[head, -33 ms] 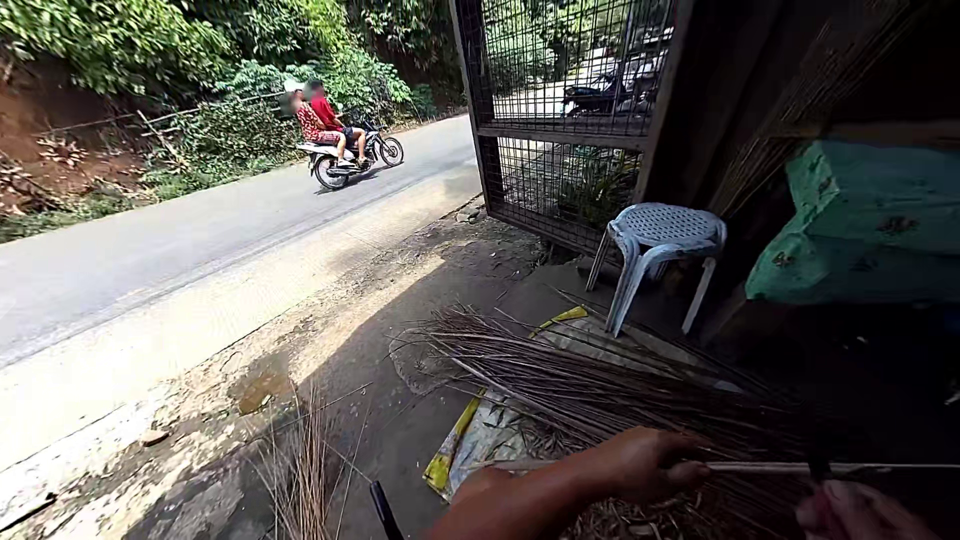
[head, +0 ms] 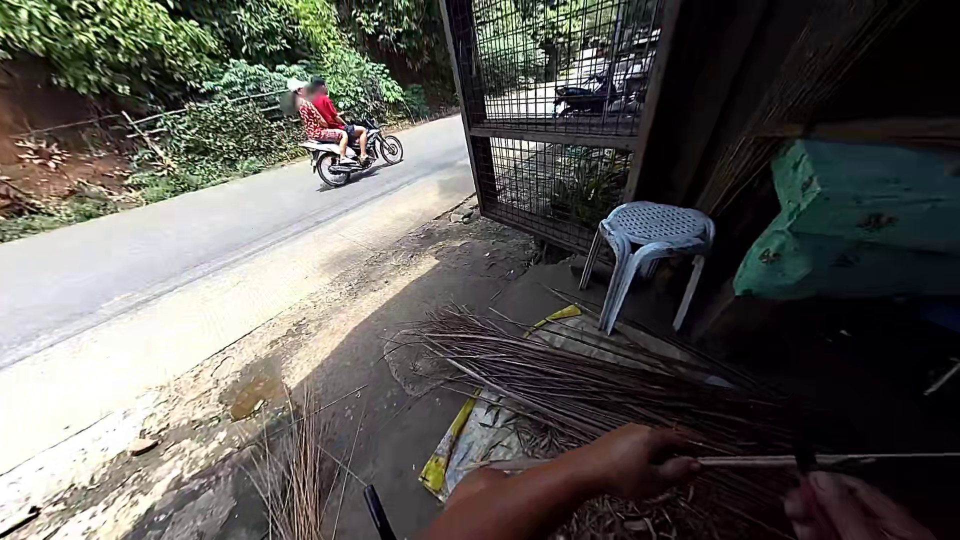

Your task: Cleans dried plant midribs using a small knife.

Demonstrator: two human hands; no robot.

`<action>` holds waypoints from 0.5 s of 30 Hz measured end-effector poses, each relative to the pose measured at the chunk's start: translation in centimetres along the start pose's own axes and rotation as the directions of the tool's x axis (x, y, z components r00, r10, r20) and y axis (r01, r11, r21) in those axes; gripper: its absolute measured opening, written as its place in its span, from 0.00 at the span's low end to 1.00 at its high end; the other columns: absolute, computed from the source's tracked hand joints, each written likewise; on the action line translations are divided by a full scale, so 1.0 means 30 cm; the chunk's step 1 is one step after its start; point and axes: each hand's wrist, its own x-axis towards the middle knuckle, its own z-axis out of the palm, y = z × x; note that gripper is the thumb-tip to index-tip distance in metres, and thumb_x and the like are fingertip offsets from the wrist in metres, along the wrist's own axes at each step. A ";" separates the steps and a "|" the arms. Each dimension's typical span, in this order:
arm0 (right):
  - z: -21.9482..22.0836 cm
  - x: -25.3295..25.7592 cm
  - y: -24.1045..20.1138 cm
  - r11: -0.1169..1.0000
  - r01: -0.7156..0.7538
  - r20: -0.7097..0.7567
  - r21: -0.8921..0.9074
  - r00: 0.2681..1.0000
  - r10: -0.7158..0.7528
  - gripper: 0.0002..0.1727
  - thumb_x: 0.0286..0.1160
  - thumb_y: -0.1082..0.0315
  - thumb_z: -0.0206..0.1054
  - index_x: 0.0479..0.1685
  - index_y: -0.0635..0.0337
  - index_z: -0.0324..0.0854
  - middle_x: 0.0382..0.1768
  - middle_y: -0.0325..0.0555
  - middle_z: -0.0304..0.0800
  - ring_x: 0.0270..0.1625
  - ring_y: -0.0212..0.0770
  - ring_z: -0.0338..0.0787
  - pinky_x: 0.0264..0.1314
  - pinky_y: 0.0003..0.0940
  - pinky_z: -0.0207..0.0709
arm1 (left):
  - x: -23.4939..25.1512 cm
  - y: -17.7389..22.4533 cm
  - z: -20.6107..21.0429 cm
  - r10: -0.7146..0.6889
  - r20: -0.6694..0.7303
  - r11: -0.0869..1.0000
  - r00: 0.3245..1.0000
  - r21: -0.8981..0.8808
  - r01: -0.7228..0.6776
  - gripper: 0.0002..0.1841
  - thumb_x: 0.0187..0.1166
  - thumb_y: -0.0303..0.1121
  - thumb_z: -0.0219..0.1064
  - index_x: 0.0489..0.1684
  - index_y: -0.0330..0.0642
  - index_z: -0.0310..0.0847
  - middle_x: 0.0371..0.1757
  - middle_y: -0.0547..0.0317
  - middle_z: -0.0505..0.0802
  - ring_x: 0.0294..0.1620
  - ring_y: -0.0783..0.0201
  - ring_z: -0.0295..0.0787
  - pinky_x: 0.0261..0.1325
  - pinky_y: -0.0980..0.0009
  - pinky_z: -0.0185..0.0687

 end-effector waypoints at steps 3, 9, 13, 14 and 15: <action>0.009 -0.010 -0.011 1.000 -0.008 -0.100 0.015 0.995 0.009 0.13 0.93 0.65 0.46 0.45 0.54 0.77 0.23 0.25 0.88 0.21 0.24 0.86 0.25 0.21 0.83 | -0.005 0.005 -0.004 -0.008 0.022 1.000 1.000 -0.013 0.008 0.18 0.93 0.36 0.53 0.54 0.29 0.85 0.34 0.46 0.89 0.34 0.56 0.85 0.45 0.56 0.82; 0.005 -0.012 -0.025 0.999 -0.024 -0.146 0.046 0.989 0.030 0.13 0.94 0.64 0.46 0.45 0.53 0.77 0.22 0.28 0.87 0.19 0.25 0.84 0.22 0.21 0.81 | -0.024 0.000 -0.015 -0.014 0.052 1.000 0.999 -0.017 0.015 0.19 0.93 0.37 0.52 0.52 0.30 0.85 0.31 0.50 0.86 0.30 0.60 0.81 0.41 0.60 0.80; 0.049 -0.018 0.000 0.999 0.001 -0.187 0.055 0.982 0.010 0.14 0.91 0.63 0.50 0.44 0.56 0.80 0.19 0.29 0.85 0.16 0.25 0.81 0.19 0.20 0.79 | -0.034 0.002 -0.022 -0.032 0.047 0.999 0.998 -0.027 0.033 0.19 0.92 0.37 0.52 0.51 0.31 0.85 0.31 0.51 0.86 0.29 0.62 0.81 0.40 0.63 0.80; 0.041 -0.014 0.000 0.999 0.011 -0.218 0.051 0.976 0.001 0.14 0.91 0.62 0.50 0.45 0.56 0.80 0.19 0.29 0.85 0.16 0.25 0.81 0.18 0.20 0.78 | -0.037 0.001 -0.024 -0.032 0.039 0.999 0.999 -0.027 0.033 0.19 0.92 0.38 0.52 0.50 0.31 0.86 0.31 0.51 0.86 0.29 0.63 0.81 0.40 0.63 0.80; 0.029 -0.009 -0.003 0.999 0.019 -0.246 0.047 0.969 -0.007 0.14 0.91 0.62 0.50 0.47 0.57 0.80 0.19 0.29 0.85 0.16 0.25 0.81 0.18 0.20 0.78 | -0.041 0.003 -0.028 -0.044 0.035 0.999 0.998 -0.028 0.045 0.19 0.92 0.38 0.53 0.51 0.31 0.86 0.31 0.52 0.87 0.29 0.64 0.81 0.40 0.64 0.80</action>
